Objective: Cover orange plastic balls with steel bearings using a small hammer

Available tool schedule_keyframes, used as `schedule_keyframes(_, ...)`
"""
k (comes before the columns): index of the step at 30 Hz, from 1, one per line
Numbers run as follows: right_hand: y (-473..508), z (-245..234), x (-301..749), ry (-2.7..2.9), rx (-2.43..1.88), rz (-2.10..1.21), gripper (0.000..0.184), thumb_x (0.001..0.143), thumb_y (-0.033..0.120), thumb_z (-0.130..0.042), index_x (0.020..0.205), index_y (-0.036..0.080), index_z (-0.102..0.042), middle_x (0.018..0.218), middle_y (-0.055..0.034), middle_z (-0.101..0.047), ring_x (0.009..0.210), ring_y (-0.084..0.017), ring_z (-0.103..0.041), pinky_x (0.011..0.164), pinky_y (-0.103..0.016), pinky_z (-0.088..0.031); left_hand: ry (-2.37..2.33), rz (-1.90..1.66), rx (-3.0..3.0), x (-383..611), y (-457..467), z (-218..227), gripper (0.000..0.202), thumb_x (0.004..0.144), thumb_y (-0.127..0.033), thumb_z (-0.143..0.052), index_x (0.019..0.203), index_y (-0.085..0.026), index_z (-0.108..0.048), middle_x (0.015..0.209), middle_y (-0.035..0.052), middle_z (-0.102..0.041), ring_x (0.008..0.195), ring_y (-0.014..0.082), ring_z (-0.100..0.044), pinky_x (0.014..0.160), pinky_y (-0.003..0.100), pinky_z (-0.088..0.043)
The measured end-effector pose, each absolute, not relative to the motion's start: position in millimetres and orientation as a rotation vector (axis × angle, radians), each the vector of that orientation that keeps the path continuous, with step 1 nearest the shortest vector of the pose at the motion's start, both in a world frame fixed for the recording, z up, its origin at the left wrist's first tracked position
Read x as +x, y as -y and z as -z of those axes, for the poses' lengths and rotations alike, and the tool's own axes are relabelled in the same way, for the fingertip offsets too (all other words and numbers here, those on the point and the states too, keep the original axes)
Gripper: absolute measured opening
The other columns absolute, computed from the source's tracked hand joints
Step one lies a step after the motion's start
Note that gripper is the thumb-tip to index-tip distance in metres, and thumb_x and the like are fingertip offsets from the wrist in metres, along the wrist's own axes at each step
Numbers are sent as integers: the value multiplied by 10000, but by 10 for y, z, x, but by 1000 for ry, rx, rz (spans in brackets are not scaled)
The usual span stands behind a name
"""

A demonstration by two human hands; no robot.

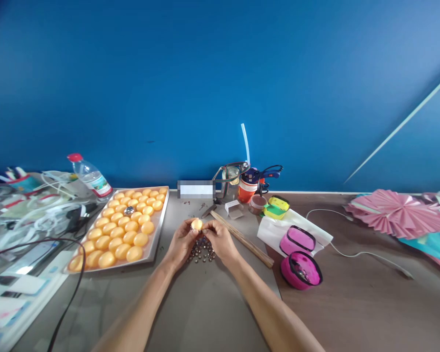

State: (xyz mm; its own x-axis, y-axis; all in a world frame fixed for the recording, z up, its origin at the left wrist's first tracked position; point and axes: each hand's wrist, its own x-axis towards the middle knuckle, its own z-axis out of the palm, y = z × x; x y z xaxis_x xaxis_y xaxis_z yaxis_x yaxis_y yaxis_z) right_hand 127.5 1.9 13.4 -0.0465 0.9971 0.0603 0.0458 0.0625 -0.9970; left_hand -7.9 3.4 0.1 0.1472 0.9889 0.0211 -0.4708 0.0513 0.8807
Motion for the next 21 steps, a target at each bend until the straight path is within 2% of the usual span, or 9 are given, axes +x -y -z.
schedule_keyframes(6,-23,-96,1217,1288,-1196,-1123,70,707,254,-549,706,188,-526,659,11,-546,631,-139,-494,617,-262,-402,-776,-1295,888,-60,-16,-3,314,675,-272,-723,954,-171,-619,886,28,-606,822,158,-554,770,278,-435)
schedule_keyframes(10,-30,-110,1207,1125,-1065,-1189,175,695,298,-592,783,207,-471,673,27,-522,594,-126,-490,571,-250,-410,-658,-1258,802,-52,-7,-71,280,706,-263,-700,957,-162,-626,891,36,-616,804,152,-568,761,281,-447)
schedule_keyframes(14,-75,-103,1334,1261,-1131,-1134,131,752,315,-532,788,189,-526,618,23,-519,532,-116,-461,544,-250,-406,-602,-1234,665,-117,-41,-99,316,718,-265,-694,1012,-177,-621,915,33,-633,706,119,-591,726,273,-462)
schedule_keyframes(18,-118,-44,1463,1653,-1366,-778,115,745,186,-496,760,187,-610,797,-42,-634,776,-180,-571,763,-314,-446,-552,-1280,607,-193,-86,-91,424,749,-263,-668,1156,-216,-559,968,43,-636,718,111,-608,756,285,-470)
schedule_keyframes(21,-114,16,1478,1882,-1443,-628,184,772,140,-475,845,167,-641,870,-74,-640,853,-185,-582,818,-298,-438,-520,-1274,624,-204,-97,-96,442,758,-250,-659,1182,-204,-543,981,56,-637,727,110,-607,764,283,-469)
